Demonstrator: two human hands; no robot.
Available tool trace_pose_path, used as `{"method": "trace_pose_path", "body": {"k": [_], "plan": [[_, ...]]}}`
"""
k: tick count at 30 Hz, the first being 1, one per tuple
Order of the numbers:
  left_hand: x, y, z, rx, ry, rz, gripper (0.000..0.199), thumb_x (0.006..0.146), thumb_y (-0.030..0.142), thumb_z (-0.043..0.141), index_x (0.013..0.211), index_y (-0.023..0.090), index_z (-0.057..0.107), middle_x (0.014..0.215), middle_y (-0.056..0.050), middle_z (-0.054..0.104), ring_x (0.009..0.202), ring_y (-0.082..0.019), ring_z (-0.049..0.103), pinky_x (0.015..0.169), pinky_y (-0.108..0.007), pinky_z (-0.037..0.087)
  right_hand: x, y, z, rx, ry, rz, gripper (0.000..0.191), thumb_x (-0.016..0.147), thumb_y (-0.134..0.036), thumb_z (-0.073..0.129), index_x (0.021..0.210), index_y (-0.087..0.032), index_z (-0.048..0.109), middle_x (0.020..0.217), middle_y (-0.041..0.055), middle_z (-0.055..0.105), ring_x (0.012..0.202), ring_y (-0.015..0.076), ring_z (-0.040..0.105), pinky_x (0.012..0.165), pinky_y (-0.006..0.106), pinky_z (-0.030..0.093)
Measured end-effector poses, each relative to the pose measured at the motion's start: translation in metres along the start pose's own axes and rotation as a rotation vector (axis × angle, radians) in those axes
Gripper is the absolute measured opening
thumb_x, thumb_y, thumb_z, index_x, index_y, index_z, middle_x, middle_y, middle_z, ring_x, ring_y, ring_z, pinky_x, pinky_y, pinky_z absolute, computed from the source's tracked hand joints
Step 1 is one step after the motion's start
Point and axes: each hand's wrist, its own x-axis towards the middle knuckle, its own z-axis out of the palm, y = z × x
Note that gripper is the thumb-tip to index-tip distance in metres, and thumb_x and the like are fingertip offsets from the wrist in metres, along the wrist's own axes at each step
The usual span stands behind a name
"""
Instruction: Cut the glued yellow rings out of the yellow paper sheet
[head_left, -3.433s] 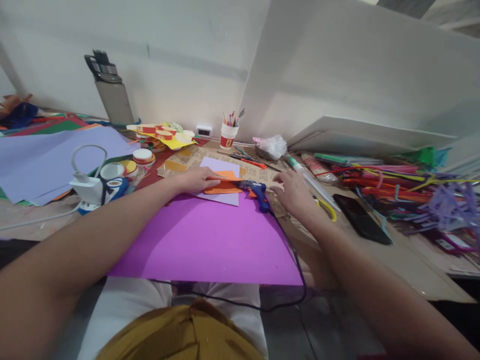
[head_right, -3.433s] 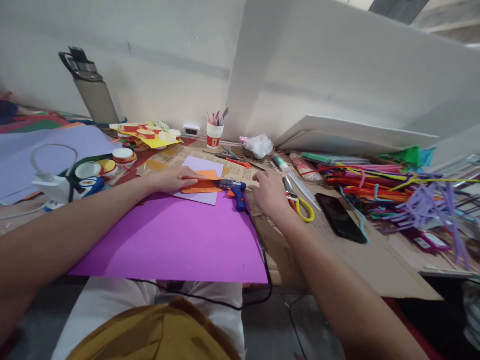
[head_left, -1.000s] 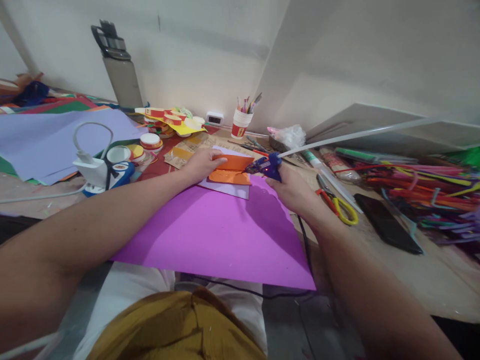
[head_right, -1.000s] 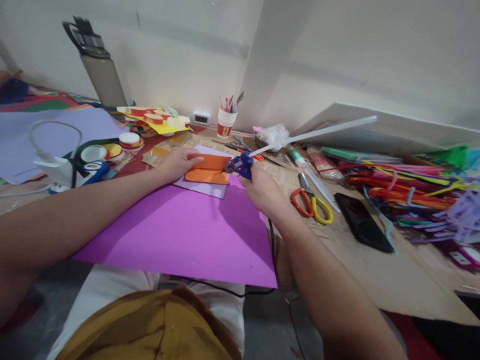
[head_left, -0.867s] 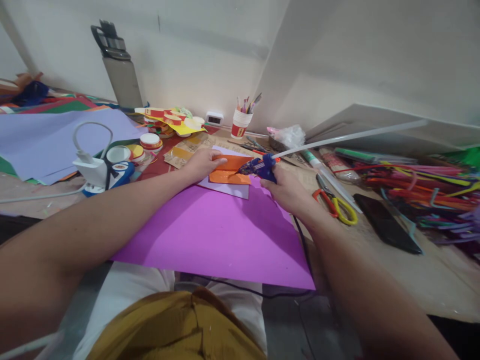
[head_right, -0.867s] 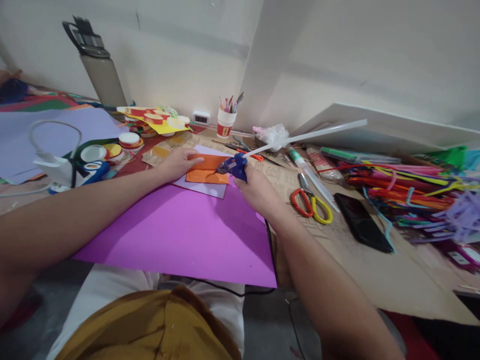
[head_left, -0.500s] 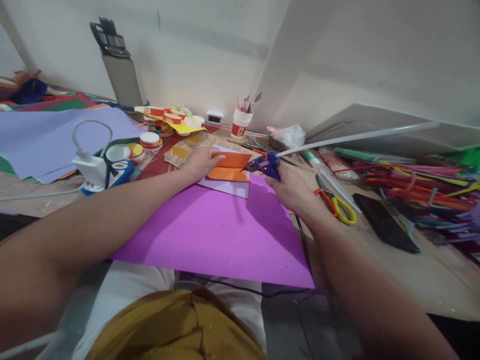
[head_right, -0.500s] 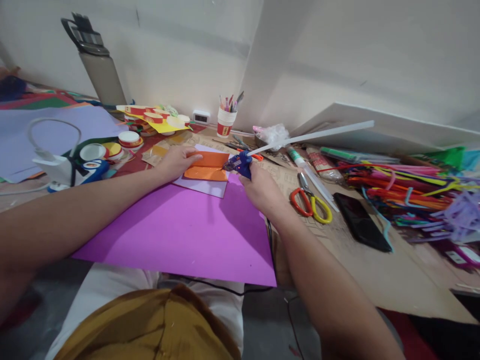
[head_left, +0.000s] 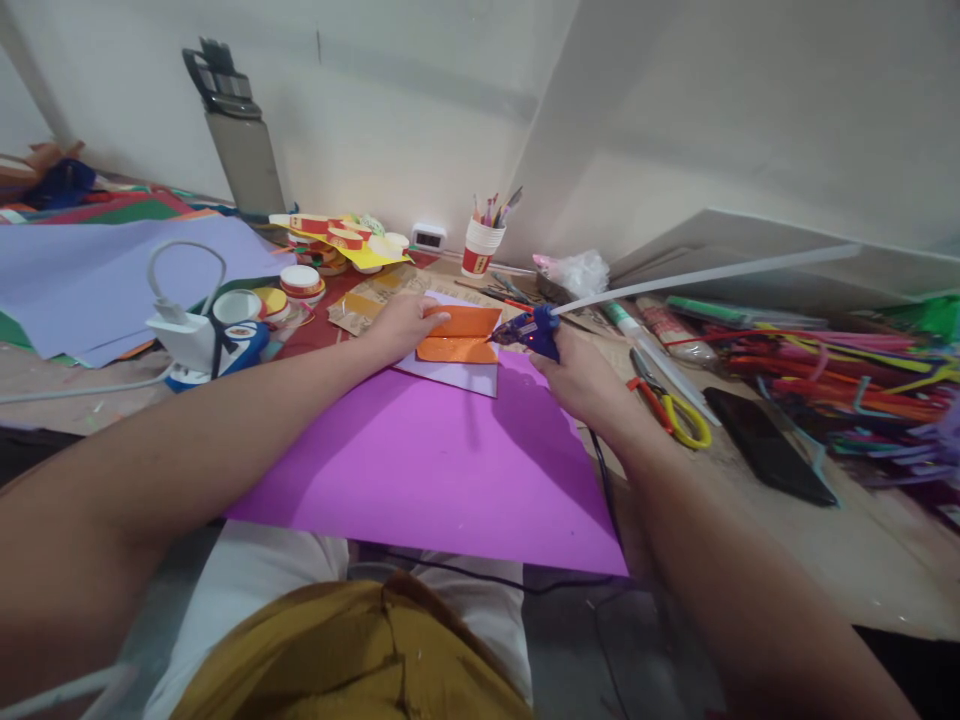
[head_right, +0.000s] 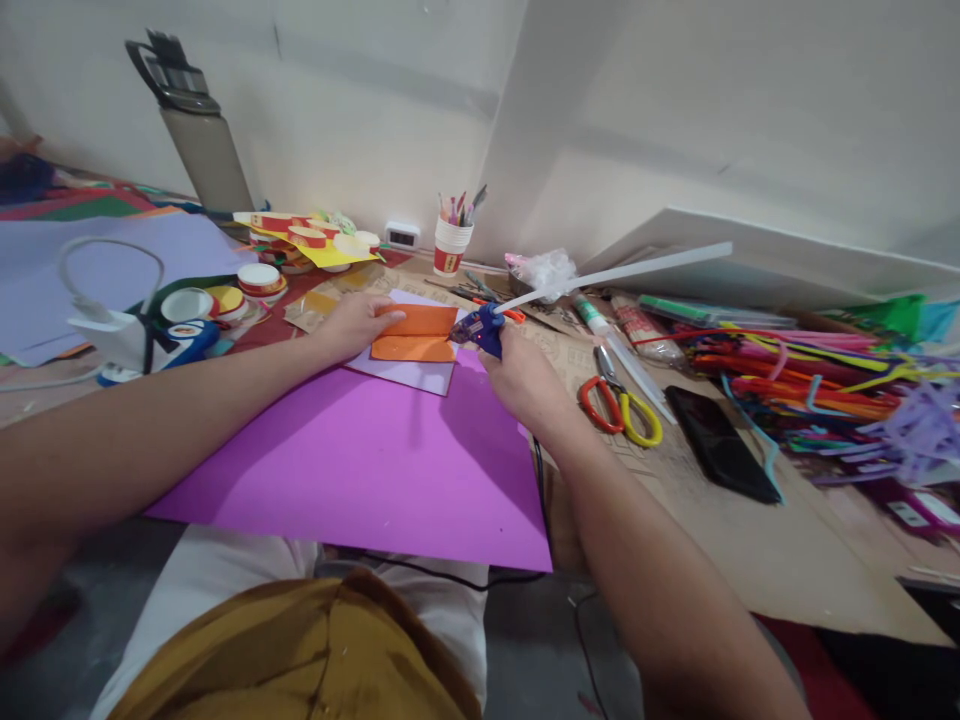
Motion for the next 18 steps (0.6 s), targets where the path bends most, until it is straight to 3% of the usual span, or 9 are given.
{"method": "trace_pose_path", "body": {"k": [12, 18], "plan": [[-0.0003, 0.0016, -0.0002, 0.023, -0.024, -0.037, 0.030, 0.089, 0.035, 0.054, 0.064, 0.019, 0.054, 0.068, -0.003, 0.055, 0.072, -0.018, 0.050, 0.072, -0.033, 0.035, 0.0021, 0.0051, 0.0039, 0.052, 0.003, 0.022, 0.025, 0.086, -0.028, 0.055, 0.107, -0.017, 0.062, 0.097, 0.0130, 0.069, 0.091, 0.0292, 0.065, 0.077, 0.040, 0.049], [-0.0007, 0.0022, -0.0007, -0.030, -0.016, -0.041, 0.028, 0.087, 0.035, 0.055, 0.063, 0.020, 0.052, 0.067, -0.002, 0.053, 0.073, -0.019, 0.048, 0.074, -0.033, 0.034, 0.0000, 0.0055, -0.0006, -0.043, 0.000, 0.020, 0.027, 0.086, -0.028, 0.054, 0.108, -0.016, 0.061, 0.098, 0.0138, 0.069, 0.090, 0.0301, 0.064, 0.076, 0.040, 0.048]]}}
